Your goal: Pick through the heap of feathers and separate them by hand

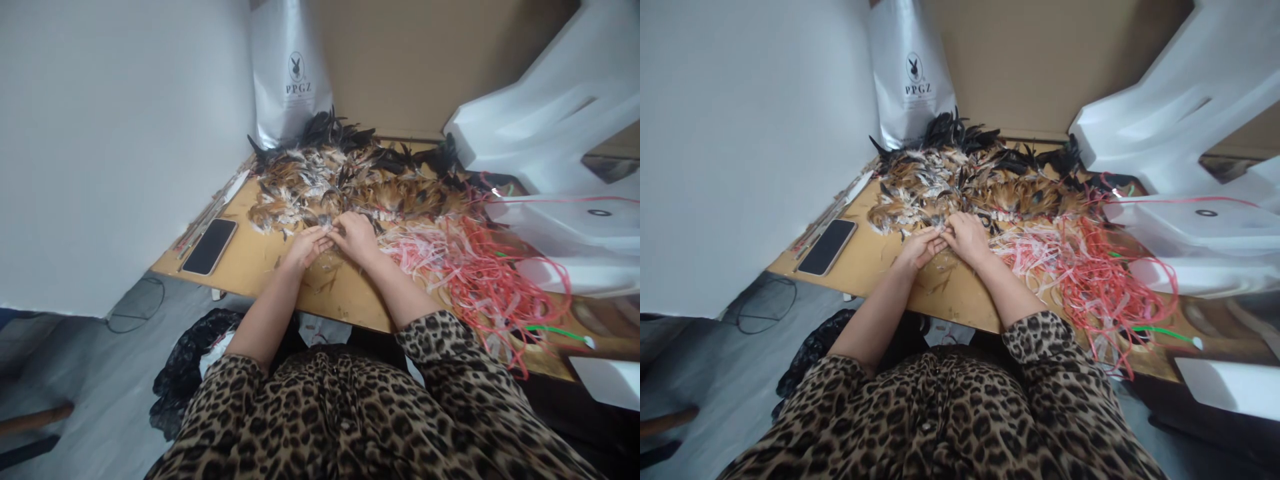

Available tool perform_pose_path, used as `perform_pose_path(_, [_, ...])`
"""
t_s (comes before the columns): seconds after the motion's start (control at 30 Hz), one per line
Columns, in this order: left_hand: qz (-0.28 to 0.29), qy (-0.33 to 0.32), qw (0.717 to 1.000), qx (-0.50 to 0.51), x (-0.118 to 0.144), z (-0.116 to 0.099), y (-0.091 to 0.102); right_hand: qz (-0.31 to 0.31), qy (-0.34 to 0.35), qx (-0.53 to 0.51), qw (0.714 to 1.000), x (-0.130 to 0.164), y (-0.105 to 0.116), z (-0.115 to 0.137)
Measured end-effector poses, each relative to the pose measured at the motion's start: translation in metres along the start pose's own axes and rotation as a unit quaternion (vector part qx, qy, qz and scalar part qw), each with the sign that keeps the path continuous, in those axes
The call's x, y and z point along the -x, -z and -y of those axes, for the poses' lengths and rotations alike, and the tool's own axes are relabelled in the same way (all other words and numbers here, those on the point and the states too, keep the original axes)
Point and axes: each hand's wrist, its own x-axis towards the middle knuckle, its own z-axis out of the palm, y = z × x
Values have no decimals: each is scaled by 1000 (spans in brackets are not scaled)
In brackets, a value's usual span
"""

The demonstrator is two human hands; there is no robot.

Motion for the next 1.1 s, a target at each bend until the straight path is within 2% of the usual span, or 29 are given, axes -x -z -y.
perform_pose_path(0.17, [-26,-19,999,-13,0,-3,-1,-8,-37,-98,995,0,0,-3])
perform_pose_path(0.27, [-65,-54,996,5,0,-8,0,-40,-95,-200,974,-2,-3,-14])
perform_pose_path(0.37, [-93,-92,991,23,-2,-12,2,-48,-159,-236,958,-3,-6,-30])
perform_pose_path(0.53, [-128,-108,986,17,-4,-14,4,13,-162,-157,974,-3,-9,-41])
perform_pose_path(0.77, [-149,-113,982,23,-6,-13,5,100,-83,-42,991,-4,-8,-25])
perform_pose_path(0.97, [-143,-110,983,20,-6,-11,6,91,-87,38,991,-6,-9,-25])
perform_pose_path(1.1, [-136,-108,984,27,-6,-11,4,128,-109,86,982,-7,-11,-28])
